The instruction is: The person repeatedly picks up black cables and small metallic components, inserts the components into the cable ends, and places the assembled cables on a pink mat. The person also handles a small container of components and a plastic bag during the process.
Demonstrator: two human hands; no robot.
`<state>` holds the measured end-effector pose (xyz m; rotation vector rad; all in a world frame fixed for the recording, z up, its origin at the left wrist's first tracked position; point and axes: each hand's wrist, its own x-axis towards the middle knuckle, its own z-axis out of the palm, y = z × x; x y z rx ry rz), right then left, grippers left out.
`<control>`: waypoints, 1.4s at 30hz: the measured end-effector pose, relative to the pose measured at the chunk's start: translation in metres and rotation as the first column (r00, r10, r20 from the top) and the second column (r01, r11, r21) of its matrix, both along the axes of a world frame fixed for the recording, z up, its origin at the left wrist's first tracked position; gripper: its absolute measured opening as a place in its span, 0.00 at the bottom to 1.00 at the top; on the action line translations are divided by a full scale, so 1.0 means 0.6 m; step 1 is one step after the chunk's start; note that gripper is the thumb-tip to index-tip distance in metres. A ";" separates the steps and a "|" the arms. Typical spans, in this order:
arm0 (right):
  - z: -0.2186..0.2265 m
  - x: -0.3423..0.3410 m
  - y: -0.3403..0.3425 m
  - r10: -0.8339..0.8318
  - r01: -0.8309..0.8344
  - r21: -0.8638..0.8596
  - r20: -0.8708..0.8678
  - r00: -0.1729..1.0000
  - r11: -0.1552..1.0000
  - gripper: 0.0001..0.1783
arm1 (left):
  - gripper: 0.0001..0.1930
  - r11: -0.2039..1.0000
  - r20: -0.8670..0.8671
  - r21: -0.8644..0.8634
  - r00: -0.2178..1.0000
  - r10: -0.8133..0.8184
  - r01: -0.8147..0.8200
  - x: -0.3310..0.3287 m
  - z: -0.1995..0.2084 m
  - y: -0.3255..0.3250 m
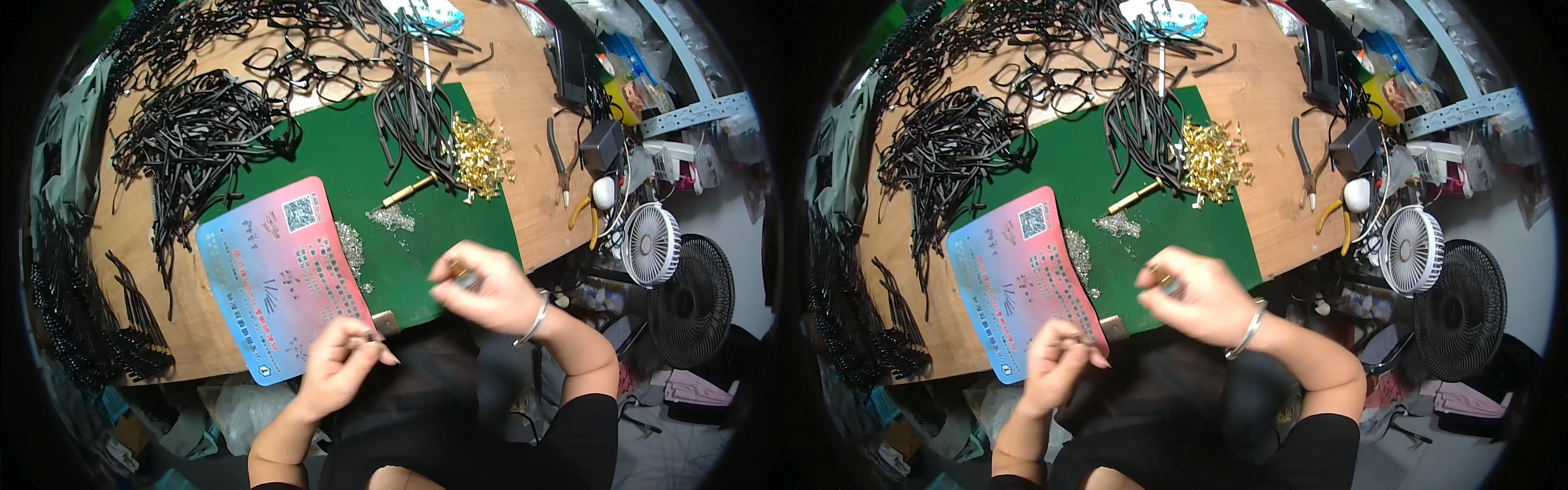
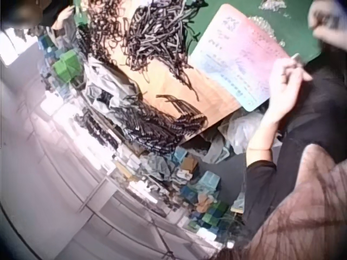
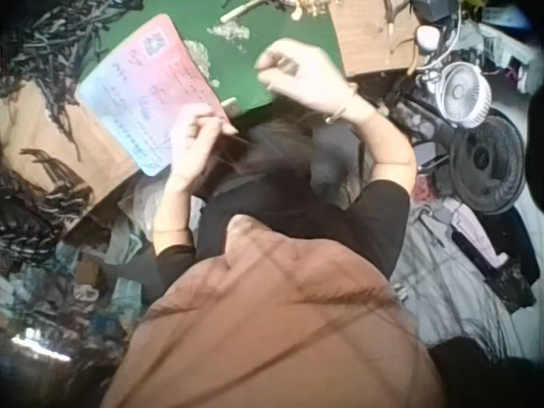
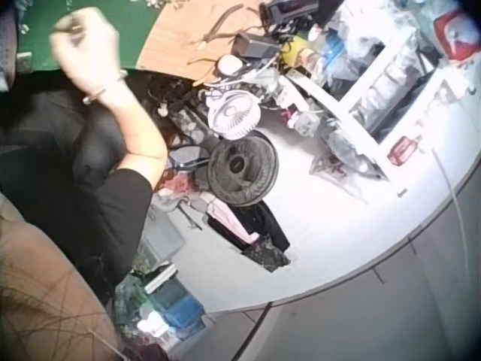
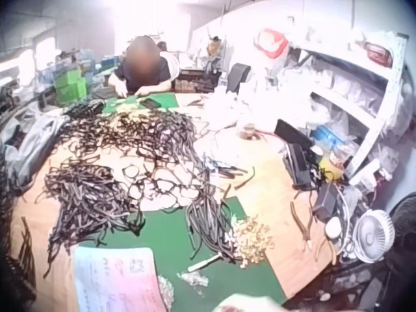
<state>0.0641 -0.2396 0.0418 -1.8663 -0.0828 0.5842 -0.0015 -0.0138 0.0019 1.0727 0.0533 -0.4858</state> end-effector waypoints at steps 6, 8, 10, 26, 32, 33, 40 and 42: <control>-0.009 -0.019 0.047 0.014 0.017 0.204 -0.151 0.988 0.979 0.07 | 0.08 0.984 -0.034 0.175 0.999 -0.031 0.036 -0.022 -0.006 -0.033; -0.035 -0.031 0.063 0.026 -0.041 0.142 0.106 0.994 0.989 0.07 | 0.10 0.990 -0.102 0.138 0.995 -0.012 0.026 -0.023 0.003 -0.031; -0.051 -0.036 0.071 0.037 -0.065 0.090 0.279 0.960 0.994 0.07 | 0.11 0.995 -0.136 0.087 0.989 0.049 -0.038 -0.030 0.000 -0.036; -0.054 -0.003 0.051 0.169 0.078 0.430 -0.506 0.846 0.899 0.17 | 0.09 0.991 -0.056 0.114 0.997 -0.061 0.067 -0.010 -0.013 -0.030; -0.074 -0.013 0.046 0.295 -0.072 0.388 -0.555 0.777 0.919 0.21 | 0.10 0.962 0.145 0.252 0.978 -0.149 0.109 -0.017 -0.023 -0.025; -0.069 -0.010 0.044 0.278 -0.120 0.325 -0.498 0.822 0.938 0.22 | 0.11 0.943 0.146 0.312 0.975 -0.168 0.115 -0.013 -0.024 -0.027; -0.072 -0.026 0.006 0.272 -0.236 -0.274 0.101 0.957 0.932 0.18 | 0.12 0.864 0.042 0.503 0.998 -0.045 0.018 -0.015 -0.043 0.001; -0.060 -0.019 -0.005 0.283 -0.195 -0.429 0.151 0.947 0.882 0.17 | 0.13 0.784 0.124 0.620 0.990 -0.070 -0.022 -0.003 -0.051 0.003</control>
